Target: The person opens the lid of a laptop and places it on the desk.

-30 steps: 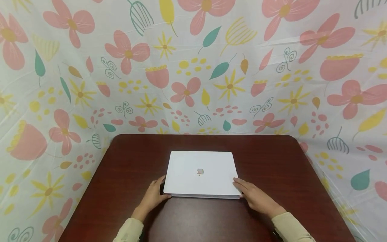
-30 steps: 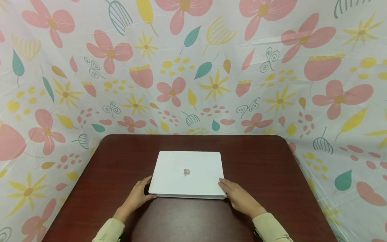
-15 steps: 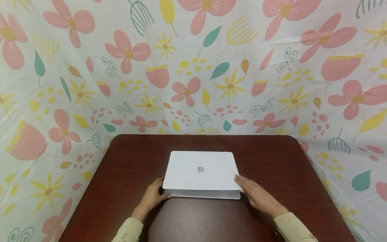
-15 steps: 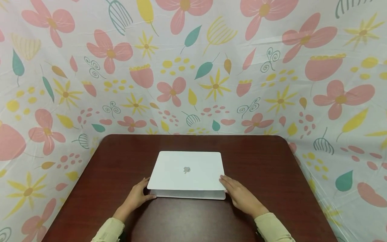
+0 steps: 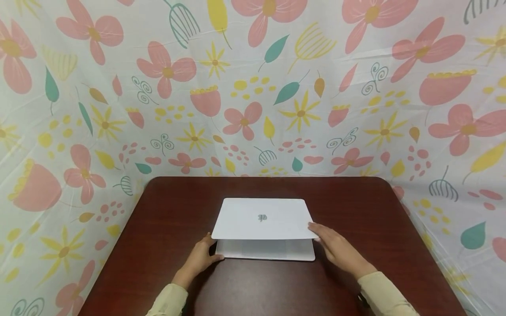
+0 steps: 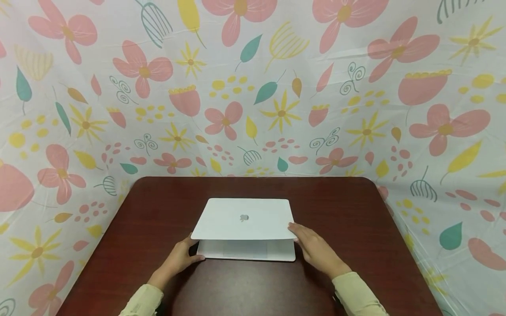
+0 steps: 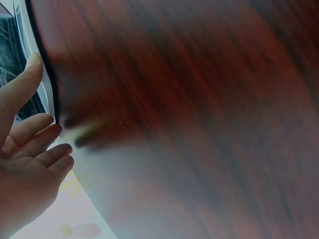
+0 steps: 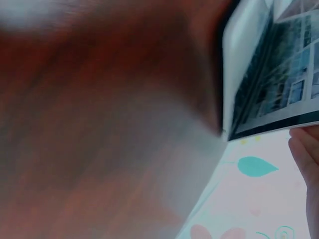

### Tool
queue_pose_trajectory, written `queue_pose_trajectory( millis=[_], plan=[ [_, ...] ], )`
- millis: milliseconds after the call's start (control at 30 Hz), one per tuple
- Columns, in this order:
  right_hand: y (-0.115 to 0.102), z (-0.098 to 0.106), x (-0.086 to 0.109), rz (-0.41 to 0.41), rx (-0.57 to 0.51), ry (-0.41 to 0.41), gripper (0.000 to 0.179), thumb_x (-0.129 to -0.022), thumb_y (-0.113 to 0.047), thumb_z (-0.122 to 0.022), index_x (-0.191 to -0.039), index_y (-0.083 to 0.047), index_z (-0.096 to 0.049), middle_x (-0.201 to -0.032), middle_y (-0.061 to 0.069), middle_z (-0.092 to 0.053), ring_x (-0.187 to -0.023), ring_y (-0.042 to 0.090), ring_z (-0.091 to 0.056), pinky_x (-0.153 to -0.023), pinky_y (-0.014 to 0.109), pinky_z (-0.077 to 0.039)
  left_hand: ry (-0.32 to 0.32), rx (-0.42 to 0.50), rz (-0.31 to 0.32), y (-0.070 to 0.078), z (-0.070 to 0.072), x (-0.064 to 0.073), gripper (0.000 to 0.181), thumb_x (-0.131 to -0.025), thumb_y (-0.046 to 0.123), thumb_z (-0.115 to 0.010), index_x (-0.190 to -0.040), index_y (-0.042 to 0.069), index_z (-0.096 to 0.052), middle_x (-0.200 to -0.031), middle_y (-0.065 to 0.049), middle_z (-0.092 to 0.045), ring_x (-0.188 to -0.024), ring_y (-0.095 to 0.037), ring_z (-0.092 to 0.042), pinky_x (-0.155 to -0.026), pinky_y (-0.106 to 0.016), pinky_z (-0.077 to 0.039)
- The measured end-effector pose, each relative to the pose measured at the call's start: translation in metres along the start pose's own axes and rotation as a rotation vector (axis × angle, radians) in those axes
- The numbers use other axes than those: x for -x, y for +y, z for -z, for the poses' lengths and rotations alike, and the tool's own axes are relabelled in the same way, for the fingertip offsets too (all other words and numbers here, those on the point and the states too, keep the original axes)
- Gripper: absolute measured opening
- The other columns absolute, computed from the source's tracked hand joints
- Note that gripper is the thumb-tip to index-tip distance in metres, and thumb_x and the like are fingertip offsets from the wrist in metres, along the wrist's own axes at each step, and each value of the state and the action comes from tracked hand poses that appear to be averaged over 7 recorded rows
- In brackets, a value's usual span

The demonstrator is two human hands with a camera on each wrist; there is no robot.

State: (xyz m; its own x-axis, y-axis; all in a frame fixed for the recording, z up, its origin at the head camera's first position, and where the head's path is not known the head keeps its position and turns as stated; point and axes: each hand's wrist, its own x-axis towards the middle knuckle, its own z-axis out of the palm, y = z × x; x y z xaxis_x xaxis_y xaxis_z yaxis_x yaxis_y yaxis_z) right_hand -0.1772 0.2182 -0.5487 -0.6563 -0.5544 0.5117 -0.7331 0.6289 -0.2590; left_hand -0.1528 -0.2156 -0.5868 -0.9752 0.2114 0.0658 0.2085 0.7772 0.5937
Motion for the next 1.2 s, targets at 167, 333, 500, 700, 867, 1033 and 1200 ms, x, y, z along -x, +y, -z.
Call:
queue_pose_trajectory(
  millis=[167, 333, 500, 700, 867, 1033, 1200],
  plan=[
    [0.003, 0.006, -0.011, -0.015, -0.014, 0.026, 0.044, -0.082, 0.006, -0.067, -0.125, 0.000, -0.060, -0.124, 0.012, -0.063, -0.111, 0.028, -0.061, -0.104, 0.013, -0.031, -0.028, -0.023, 0.004, 0.003, 0.002, 0.000, 0.068, -0.074, 0.019, -0.083, -0.128, -0.011, -0.055, -0.133, -0.025, -0.053, -0.132, -0.046, -0.038, -0.101, -0.055, -0.039],
    [0.005, 0.013, -0.025, -0.081, -0.020, 0.010, 0.038, -0.087, 0.003, -0.064, -0.125, -0.003, -0.061, -0.121, 0.010, -0.065, -0.109, 0.027, -0.062, -0.090, 0.039, -0.049, -0.035, -0.042, 0.023, 0.004, 0.002, 0.000, 0.069, -0.074, 0.022, -0.082, -0.129, -0.011, -0.054, -0.137, -0.024, -0.051, -0.132, -0.045, -0.038, -0.100, -0.055, -0.039],
    [0.006, 0.021, -0.040, -0.175, -0.047, -0.026, 0.030, -0.092, 0.000, -0.059, -0.122, -0.003, -0.062, -0.117, 0.011, -0.066, -0.107, 0.029, -0.063, -0.086, 0.048, -0.051, -0.034, -0.062, 0.058, 0.007, 0.000, -0.001, 0.070, -0.073, 0.022, -0.083, -0.129, -0.009, -0.055, -0.137, -0.024, -0.051, -0.132, -0.044, -0.039, -0.100, -0.055, -0.040],
    [0.011, 0.033, -0.063, -0.250, -0.119, -0.058, 0.022, -0.099, -0.007, -0.051, -0.116, -0.003, -0.064, -0.111, 0.013, -0.069, -0.097, 0.026, -0.066, -0.081, 0.049, -0.053, -0.048, -0.053, 0.066, 0.007, 0.001, 0.000, 0.069, -0.073, 0.022, -0.083, -0.129, -0.008, -0.055, -0.137, -0.023, -0.050, -0.133, -0.044, -0.038, -0.100, -0.055, -0.040],
    [0.017, 0.042, -0.083, -0.289, -0.144, -0.088, 0.022, -0.101, -0.010, -0.048, -0.113, -0.004, -0.065, -0.095, 0.010, -0.070, -0.076, 0.018, -0.062, -0.073, 0.045, -0.052, -0.058, -0.042, 0.081, 0.007, 0.003, 0.002, 0.069, -0.074, 0.020, -0.083, -0.129, -0.008, -0.055, -0.138, -0.024, -0.050, -0.133, -0.044, -0.038, -0.101, -0.054, -0.039],
    [0.025, 0.049, -0.105, -0.352, -0.127, -0.090, 0.024, -0.102, -0.013, -0.047, -0.110, 0.000, -0.065, -0.072, 0.004, -0.061, -0.062, 0.015, -0.051, -0.065, 0.041, -0.047, -0.058, -0.049, 0.082, 0.011, 0.005, -0.001, 0.068, -0.073, 0.018, -0.084, -0.128, -0.009, -0.056, -0.136, -0.025, -0.051, -0.130, -0.045, -0.041, -0.100, -0.053, -0.040],
    [0.034, 0.055, -0.129, -0.427, -0.147, -0.097, 0.028, -0.103, -0.014, -0.044, -0.086, 0.001, -0.061, -0.061, 0.002, -0.045, -0.056, 0.018, -0.041, -0.063, 0.039, -0.040, -0.060, -0.076, 0.087, 0.015, 0.004, -0.005, 0.067, -0.071, 0.017, -0.085, -0.126, -0.009, -0.058, -0.133, -0.025, -0.053, -0.128, -0.045, -0.044, -0.099, -0.053, -0.042]
  ],
)
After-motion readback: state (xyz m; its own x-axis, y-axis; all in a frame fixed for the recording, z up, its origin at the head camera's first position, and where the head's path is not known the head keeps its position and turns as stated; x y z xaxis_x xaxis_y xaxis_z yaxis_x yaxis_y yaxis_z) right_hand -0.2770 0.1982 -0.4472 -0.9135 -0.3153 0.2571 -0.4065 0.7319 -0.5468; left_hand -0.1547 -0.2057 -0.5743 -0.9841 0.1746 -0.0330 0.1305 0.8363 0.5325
